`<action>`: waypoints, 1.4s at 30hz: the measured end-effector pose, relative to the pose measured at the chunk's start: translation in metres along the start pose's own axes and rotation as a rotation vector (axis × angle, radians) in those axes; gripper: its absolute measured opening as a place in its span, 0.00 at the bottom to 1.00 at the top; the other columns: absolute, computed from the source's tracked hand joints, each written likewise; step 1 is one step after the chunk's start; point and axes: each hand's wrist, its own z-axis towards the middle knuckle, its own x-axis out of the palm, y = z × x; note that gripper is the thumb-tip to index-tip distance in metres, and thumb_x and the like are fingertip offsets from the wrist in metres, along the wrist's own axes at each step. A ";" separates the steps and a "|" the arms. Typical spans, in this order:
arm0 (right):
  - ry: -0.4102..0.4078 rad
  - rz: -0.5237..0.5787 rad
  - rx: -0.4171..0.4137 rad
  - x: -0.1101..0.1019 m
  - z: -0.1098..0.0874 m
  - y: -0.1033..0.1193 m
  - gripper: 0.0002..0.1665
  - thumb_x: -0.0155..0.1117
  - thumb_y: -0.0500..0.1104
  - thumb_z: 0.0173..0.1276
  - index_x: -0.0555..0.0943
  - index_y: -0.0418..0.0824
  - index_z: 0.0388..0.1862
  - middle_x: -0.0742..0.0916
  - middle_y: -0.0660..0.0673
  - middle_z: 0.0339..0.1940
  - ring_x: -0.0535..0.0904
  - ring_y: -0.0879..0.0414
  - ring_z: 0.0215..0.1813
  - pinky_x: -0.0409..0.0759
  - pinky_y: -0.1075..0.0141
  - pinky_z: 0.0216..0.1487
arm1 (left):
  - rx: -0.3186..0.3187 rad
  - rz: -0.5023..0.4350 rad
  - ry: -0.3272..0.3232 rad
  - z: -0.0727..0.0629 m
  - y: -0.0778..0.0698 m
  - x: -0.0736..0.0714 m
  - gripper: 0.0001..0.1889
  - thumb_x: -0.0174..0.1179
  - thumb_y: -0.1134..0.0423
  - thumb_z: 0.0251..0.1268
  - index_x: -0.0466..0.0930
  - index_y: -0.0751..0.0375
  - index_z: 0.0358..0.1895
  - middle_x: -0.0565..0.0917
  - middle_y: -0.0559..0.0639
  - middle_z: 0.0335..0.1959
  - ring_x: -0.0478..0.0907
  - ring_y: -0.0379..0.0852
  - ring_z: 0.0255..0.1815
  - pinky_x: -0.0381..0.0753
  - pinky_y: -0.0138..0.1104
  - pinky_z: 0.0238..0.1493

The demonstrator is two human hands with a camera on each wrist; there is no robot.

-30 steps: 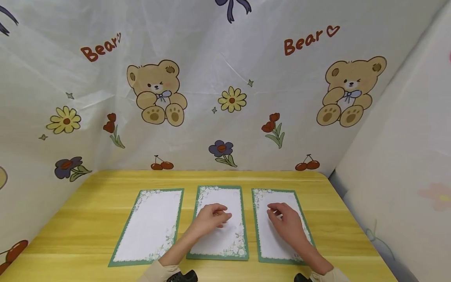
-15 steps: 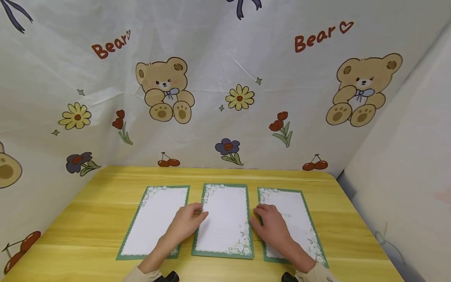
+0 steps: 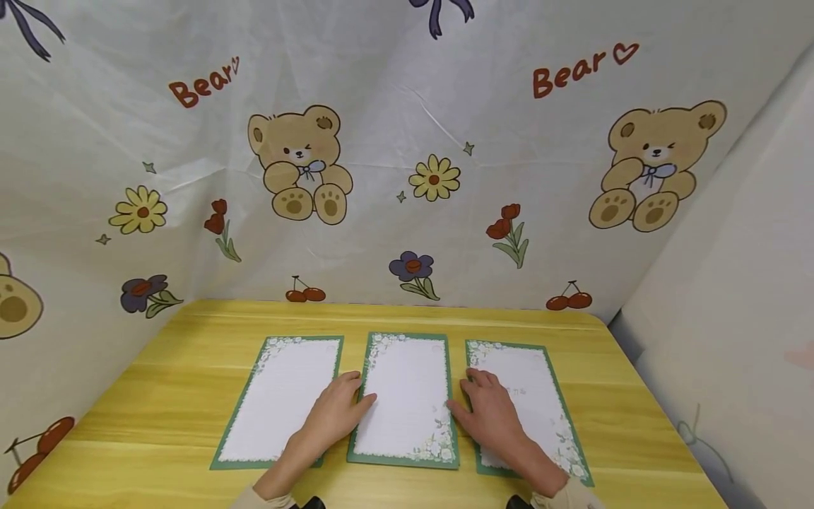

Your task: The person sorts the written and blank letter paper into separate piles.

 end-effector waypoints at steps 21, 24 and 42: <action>0.120 -0.006 -0.047 -0.001 0.000 0.015 0.38 0.65 0.55 0.70 0.76 0.24 0.62 0.73 0.28 0.67 0.68 0.32 0.67 0.68 0.41 0.64 | 0.015 -0.045 0.008 0.002 0.000 0.000 0.16 0.62 0.60 0.69 0.80 0.72 0.28 0.77 0.74 0.57 0.75 0.69 0.58 0.79 0.52 0.46; 0.129 -0.016 -0.057 -0.004 0.000 0.018 0.39 0.65 0.55 0.70 0.74 0.23 0.63 0.72 0.27 0.68 0.67 0.31 0.68 0.68 0.40 0.64 | 0.008 -0.060 0.014 0.001 -0.001 -0.001 0.16 0.62 0.60 0.70 0.81 0.74 0.31 0.76 0.75 0.58 0.74 0.70 0.59 0.78 0.53 0.47; -0.016 0.518 0.227 -0.003 0.005 0.024 0.24 0.65 0.34 0.70 0.78 0.32 0.64 0.86 0.41 0.47 0.83 0.51 0.44 0.80 0.66 0.35 | -0.056 -0.372 -0.083 0.005 0.006 -0.005 0.15 0.63 0.66 0.68 0.83 0.73 0.52 0.86 0.60 0.44 0.83 0.57 0.47 0.83 0.43 0.43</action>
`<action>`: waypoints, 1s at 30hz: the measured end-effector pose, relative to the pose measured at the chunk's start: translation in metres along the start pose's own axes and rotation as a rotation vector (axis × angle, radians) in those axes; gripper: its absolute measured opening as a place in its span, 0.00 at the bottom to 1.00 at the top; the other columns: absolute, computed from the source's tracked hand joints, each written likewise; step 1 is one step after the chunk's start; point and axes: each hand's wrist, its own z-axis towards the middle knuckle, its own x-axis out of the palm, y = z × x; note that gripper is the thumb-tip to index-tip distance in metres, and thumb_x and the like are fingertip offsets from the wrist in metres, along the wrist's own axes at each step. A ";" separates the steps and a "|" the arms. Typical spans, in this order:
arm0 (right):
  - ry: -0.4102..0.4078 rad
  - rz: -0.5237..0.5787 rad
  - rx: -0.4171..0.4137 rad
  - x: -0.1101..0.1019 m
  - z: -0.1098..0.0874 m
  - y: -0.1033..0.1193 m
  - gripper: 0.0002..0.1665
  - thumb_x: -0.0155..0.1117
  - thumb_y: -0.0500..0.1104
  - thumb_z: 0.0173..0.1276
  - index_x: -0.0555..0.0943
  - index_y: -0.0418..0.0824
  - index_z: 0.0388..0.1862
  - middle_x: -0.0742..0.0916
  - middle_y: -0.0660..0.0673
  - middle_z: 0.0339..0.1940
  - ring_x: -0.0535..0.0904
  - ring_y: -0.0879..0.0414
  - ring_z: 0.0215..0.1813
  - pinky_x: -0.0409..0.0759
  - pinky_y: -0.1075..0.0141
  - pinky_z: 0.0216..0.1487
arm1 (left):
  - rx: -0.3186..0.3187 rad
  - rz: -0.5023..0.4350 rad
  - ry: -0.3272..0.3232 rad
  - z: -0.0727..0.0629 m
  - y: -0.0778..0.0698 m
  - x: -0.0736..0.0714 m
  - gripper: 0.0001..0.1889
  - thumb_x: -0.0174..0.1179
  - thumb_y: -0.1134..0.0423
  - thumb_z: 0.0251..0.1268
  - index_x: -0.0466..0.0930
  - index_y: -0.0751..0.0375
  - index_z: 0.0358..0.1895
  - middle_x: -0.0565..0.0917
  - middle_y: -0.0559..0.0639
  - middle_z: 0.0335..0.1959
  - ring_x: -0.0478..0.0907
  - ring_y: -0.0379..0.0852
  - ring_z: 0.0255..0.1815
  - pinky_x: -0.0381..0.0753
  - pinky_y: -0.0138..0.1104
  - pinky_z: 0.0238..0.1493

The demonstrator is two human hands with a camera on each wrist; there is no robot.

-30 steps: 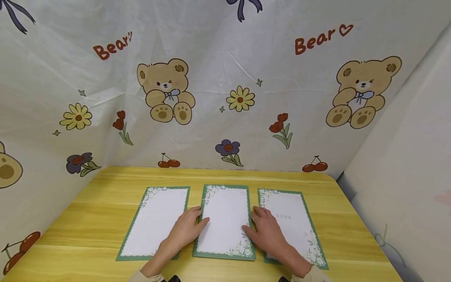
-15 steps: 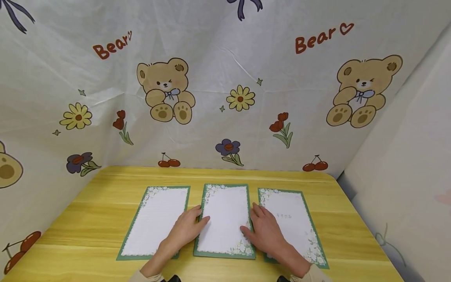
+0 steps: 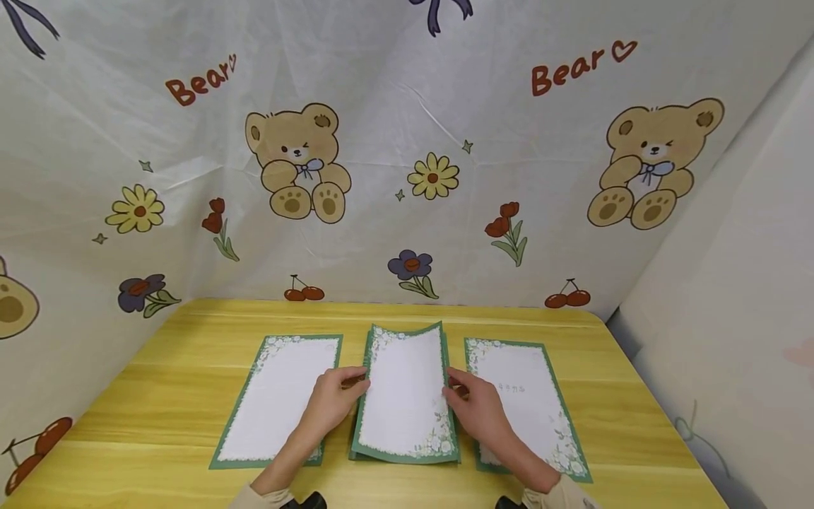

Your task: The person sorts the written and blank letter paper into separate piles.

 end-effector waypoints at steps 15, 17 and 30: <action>0.013 0.470 0.371 -0.001 0.007 -0.011 0.21 0.60 0.35 0.73 0.76 0.28 0.63 0.85 0.39 0.44 0.81 0.49 0.38 0.84 0.60 0.37 | -0.120 -0.258 -0.043 0.002 0.014 -0.004 0.12 0.64 0.74 0.64 0.83 0.77 0.49 0.85 0.62 0.39 0.86 0.52 0.35 0.86 0.36 0.34; 0.000 0.487 0.381 -0.002 0.008 -0.011 0.21 0.61 0.36 0.73 0.76 0.29 0.63 0.85 0.40 0.44 0.81 0.51 0.38 0.84 0.61 0.37 | -0.167 -0.329 -0.045 0.003 0.014 -0.007 0.13 0.64 0.73 0.65 0.83 0.77 0.50 0.85 0.63 0.40 0.86 0.53 0.37 0.86 0.38 0.36; -0.037 0.583 0.331 -0.014 0.011 -0.001 0.25 0.62 0.39 0.74 0.74 0.28 0.65 0.84 0.43 0.41 0.80 0.55 0.37 0.82 0.65 0.41 | -0.307 -0.591 -0.057 0.010 0.003 -0.015 0.16 0.64 0.70 0.66 0.81 0.76 0.54 0.86 0.59 0.42 0.85 0.47 0.40 0.84 0.44 0.46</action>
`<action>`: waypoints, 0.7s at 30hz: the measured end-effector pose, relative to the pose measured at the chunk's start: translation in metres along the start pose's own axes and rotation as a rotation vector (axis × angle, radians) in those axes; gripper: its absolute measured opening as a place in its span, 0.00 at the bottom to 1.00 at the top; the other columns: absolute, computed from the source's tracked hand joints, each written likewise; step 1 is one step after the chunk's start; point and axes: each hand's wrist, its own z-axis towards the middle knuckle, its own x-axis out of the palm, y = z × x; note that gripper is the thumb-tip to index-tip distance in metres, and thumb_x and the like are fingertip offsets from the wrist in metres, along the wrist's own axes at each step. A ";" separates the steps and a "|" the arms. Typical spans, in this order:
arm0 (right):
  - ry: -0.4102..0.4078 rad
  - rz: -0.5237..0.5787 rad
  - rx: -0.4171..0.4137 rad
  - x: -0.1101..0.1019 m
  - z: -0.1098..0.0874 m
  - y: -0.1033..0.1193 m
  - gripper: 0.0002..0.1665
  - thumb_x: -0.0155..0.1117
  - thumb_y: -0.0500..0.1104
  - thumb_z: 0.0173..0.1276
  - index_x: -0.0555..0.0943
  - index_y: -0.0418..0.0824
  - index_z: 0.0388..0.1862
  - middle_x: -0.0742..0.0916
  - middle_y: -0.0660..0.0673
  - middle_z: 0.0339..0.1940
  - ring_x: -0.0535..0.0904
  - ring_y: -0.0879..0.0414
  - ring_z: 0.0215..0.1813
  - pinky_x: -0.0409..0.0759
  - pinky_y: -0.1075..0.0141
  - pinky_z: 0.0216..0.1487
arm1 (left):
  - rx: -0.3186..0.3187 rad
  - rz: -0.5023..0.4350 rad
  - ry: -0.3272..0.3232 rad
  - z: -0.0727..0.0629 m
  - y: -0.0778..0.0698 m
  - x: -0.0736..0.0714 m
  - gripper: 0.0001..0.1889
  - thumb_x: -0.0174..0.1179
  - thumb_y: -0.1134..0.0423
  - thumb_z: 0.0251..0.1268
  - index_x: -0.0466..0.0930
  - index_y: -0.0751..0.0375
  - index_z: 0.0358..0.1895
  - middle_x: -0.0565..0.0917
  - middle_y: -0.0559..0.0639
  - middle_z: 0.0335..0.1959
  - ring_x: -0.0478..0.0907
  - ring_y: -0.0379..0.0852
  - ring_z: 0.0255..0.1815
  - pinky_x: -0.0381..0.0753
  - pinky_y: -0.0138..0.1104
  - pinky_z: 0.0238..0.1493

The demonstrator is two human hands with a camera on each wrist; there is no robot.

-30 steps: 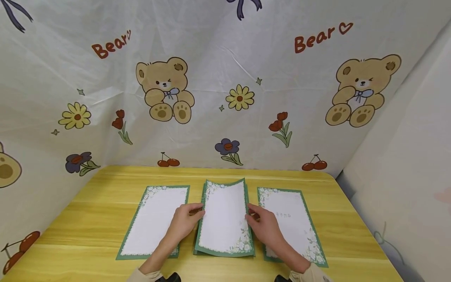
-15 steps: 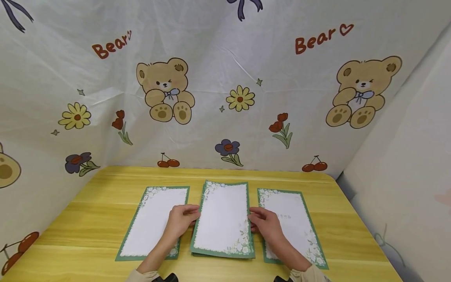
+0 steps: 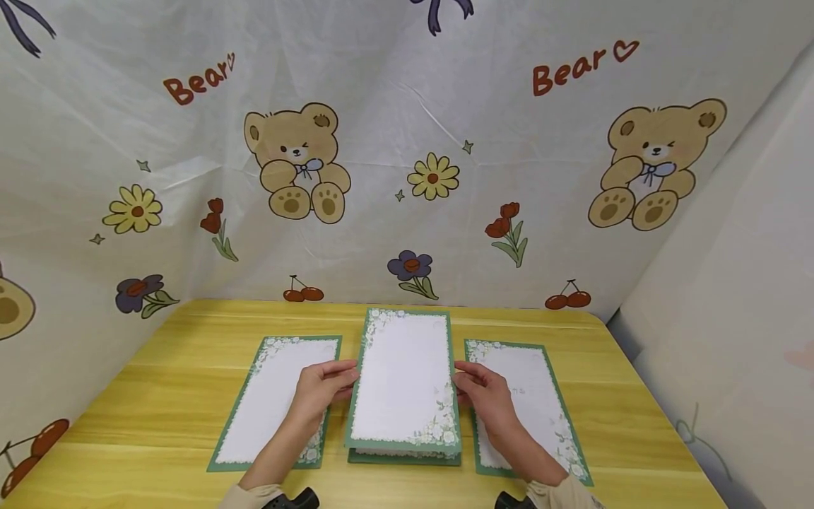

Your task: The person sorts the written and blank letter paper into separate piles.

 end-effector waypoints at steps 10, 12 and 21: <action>-0.002 -0.001 0.011 0.000 0.000 -0.001 0.25 0.63 0.39 0.73 0.74 0.28 0.65 0.85 0.44 0.43 0.81 0.55 0.39 0.82 0.65 0.43 | 0.021 -0.016 -0.001 -0.002 -0.004 -0.001 0.15 0.65 0.70 0.66 0.82 0.76 0.53 0.86 0.61 0.42 0.85 0.47 0.40 0.85 0.42 0.45; 0.003 0.004 0.013 0.000 0.000 0.000 0.26 0.63 0.39 0.73 0.74 0.28 0.65 0.85 0.44 0.45 0.81 0.55 0.39 0.82 0.65 0.44 | 0.024 -0.017 -0.007 -0.002 -0.004 -0.002 0.15 0.65 0.70 0.66 0.82 0.76 0.53 0.86 0.62 0.43 0.86 0.48 0.40 0.84 0.44 0.47; 0.025 0.025 0.013 0.007 0.002 0.002 0.23 0.62 0.37 0.73 0.75 0.26 0.62 0.84 0.43 0.45 0.82 0.56 0.42 0.82 0.66 0.46 | 0.014 0.001 -0.037 -0.002 -0.004 -0.008 0.15 0.65 0.70 0.65 0.83 0.76 0.52 0.86 0.62 0.43 0.86 0.48 0.40 0.85 0.42 0.45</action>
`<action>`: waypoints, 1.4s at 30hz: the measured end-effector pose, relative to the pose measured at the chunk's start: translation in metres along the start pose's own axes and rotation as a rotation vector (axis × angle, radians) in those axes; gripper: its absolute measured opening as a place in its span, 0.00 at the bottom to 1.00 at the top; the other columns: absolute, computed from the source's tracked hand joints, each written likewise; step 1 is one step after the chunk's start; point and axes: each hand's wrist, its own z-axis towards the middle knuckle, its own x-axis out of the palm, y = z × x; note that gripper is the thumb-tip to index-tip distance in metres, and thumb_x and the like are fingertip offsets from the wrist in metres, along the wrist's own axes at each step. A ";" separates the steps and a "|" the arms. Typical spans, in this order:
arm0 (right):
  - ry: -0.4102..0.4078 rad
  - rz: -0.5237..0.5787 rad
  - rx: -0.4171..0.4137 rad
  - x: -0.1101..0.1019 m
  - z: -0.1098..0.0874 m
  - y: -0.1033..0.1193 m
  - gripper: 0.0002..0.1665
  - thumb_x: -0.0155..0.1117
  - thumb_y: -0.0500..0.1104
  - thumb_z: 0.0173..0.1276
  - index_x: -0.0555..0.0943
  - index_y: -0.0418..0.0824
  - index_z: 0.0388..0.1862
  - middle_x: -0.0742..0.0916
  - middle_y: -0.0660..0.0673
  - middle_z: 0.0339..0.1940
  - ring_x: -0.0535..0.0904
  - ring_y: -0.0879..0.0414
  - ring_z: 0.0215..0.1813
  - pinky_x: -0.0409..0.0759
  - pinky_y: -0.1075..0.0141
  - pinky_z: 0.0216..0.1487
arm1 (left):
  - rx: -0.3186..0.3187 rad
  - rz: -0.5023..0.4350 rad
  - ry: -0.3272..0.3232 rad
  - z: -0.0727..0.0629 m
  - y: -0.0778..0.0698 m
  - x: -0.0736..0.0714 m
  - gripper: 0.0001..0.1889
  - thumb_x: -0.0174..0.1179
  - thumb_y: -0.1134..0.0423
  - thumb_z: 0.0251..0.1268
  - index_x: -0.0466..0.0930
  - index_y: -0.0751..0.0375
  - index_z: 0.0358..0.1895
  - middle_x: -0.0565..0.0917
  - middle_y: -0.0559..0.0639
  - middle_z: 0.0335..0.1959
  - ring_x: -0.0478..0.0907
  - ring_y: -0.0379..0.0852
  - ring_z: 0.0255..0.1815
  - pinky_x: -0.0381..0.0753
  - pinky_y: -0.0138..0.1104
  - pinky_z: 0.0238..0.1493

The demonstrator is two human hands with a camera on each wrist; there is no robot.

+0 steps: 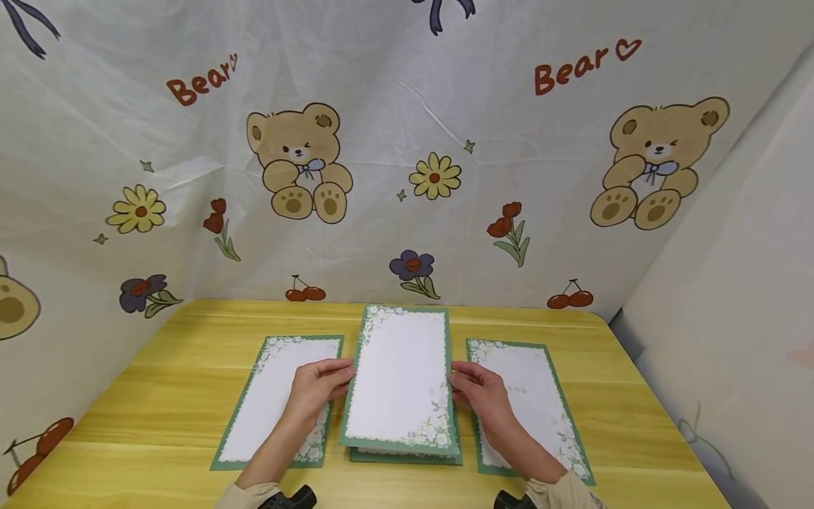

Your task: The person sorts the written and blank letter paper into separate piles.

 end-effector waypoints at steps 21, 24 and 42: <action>0.210 0.057 -0.008 0.074 0.014 -0.010 0.22 0.61 0.35 0.72 0.73 0.23 0.60 0.84 0.42 0.39 0.82 0.54 0.40 0.84 0.63 0.44 | -0.001 0.139 -0.199 -0.009 0.000 -0.069 0.12 0.66 0.70 0.64 0.85 0.73 0.49 0.87 0.58 0.40 0.85 0.44 0.36 0.85 0.32 0.38; 0.234 0.077 0.001 0.088 0.017 -0.009 0.22 0.61 0.35 0.72 0.73 0.23 0.60 0.83 0.42 0.39 0.82 0.55 0.40 0.84 0.63 0.45 | -0.009 0.162 -0.225 -0.011 -0.004 -0.081 0.14 0.65 0.70 0.65 0.84 0.73 0.51 0.86 0.57 0.42 0.84 0.41 0.36 0.84 0.30 0.38; 0.341 0.102 -0.028 0.148 0.015 -0.006 0.30 0.62 0.31 0.69 0.67 0.20 0.66 0.80 0.33 0.49 0.83 0.52 0.43 0.84 0.58 0.49 | -0.010 0.355 -0.288 -0.019 -0.015 -0.132 0.16 0.61 0.67 0.70 0.81 0.73 0.56 0.85 0.58 0.46 0.80 0.35 0.35 0.81 0.26 0.37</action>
